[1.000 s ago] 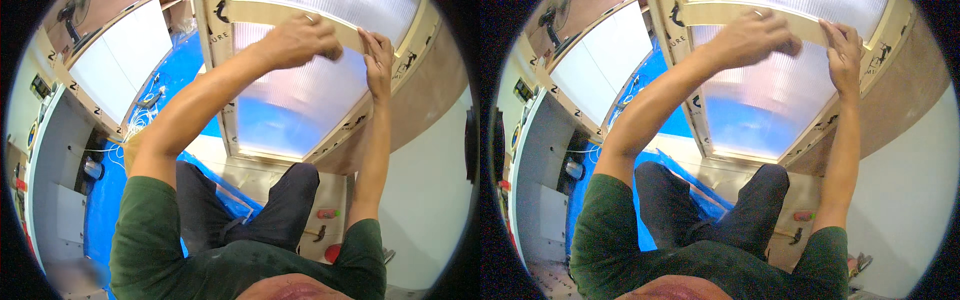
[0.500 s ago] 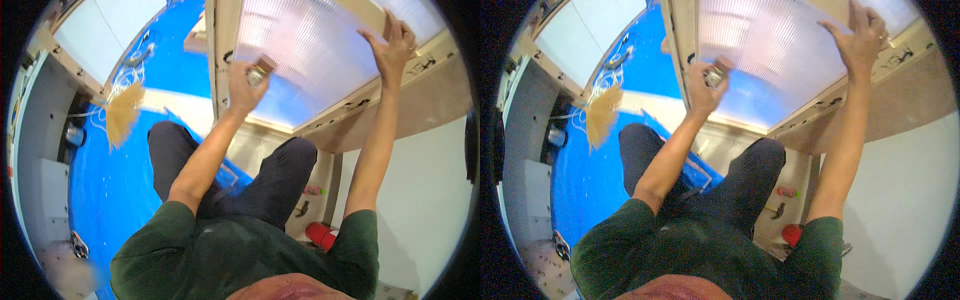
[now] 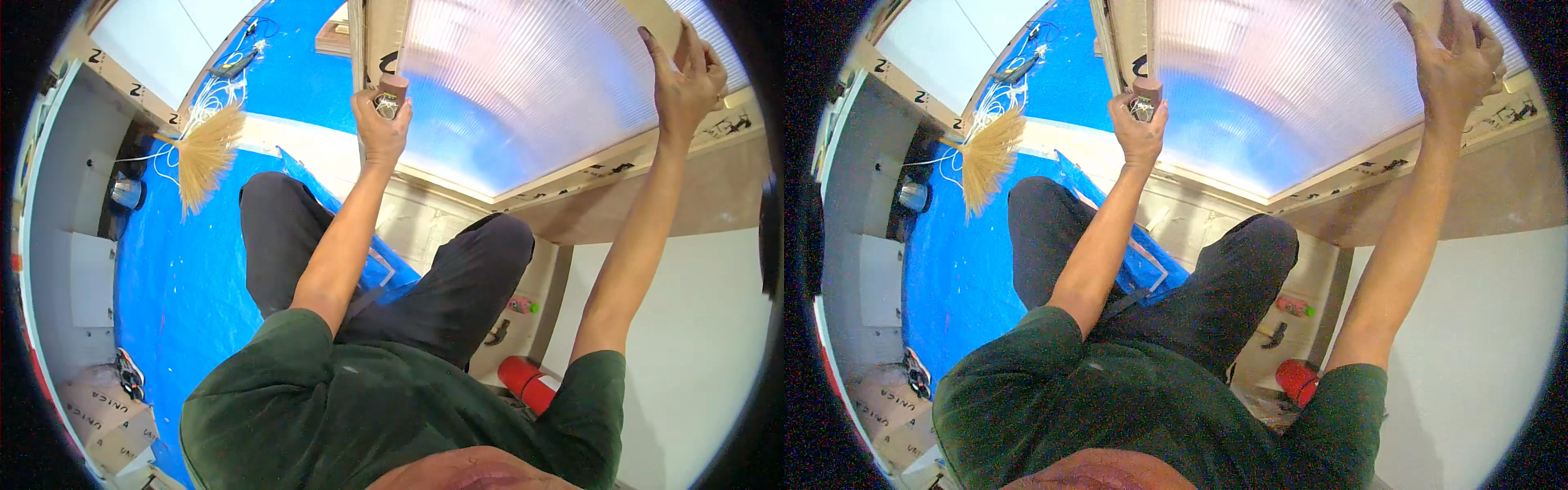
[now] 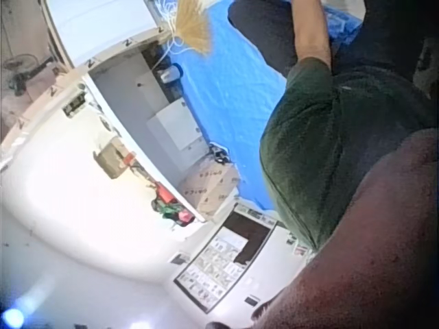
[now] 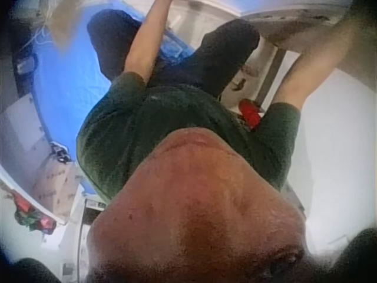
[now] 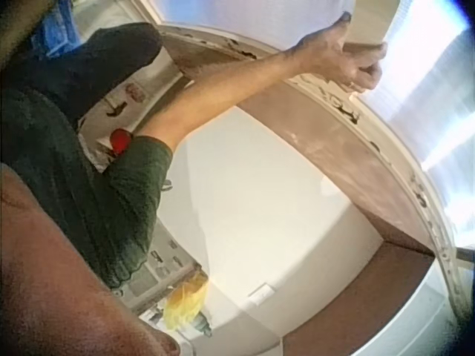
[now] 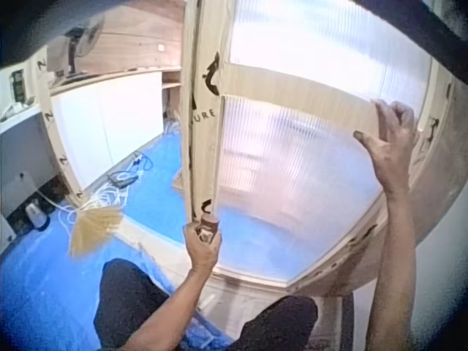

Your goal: The person applies adhesive tape to the perimeter of a wooden frame, uses a small wooden block to press the tape down, peels off the protective backing, and then positions and presses a translucent panel onto the frame.

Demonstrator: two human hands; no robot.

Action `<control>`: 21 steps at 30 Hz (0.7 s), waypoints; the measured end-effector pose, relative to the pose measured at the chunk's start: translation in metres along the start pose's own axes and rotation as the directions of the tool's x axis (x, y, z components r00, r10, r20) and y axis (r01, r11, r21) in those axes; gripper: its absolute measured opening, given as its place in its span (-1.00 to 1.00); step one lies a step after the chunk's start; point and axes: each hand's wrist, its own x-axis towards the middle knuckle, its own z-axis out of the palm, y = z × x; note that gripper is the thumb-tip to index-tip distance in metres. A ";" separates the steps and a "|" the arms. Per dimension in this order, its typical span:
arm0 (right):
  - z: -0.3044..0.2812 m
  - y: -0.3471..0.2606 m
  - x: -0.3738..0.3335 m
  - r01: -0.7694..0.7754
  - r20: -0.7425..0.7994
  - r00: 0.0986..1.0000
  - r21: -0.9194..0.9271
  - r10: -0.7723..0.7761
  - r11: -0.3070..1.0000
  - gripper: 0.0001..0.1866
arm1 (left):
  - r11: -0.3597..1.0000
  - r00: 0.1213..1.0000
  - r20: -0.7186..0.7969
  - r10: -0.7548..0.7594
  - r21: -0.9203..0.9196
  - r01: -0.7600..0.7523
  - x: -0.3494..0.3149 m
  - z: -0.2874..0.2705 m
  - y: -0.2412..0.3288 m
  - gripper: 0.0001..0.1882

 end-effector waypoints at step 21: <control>-0.008 -0.007 -0.004 -0.098 -0.018 0.995 0.120 0.101 0.988 -0.33 | 0.948 0.942 -0.110 0.317 0.054 -0.312 0.113 -0.002 0.092 -0.44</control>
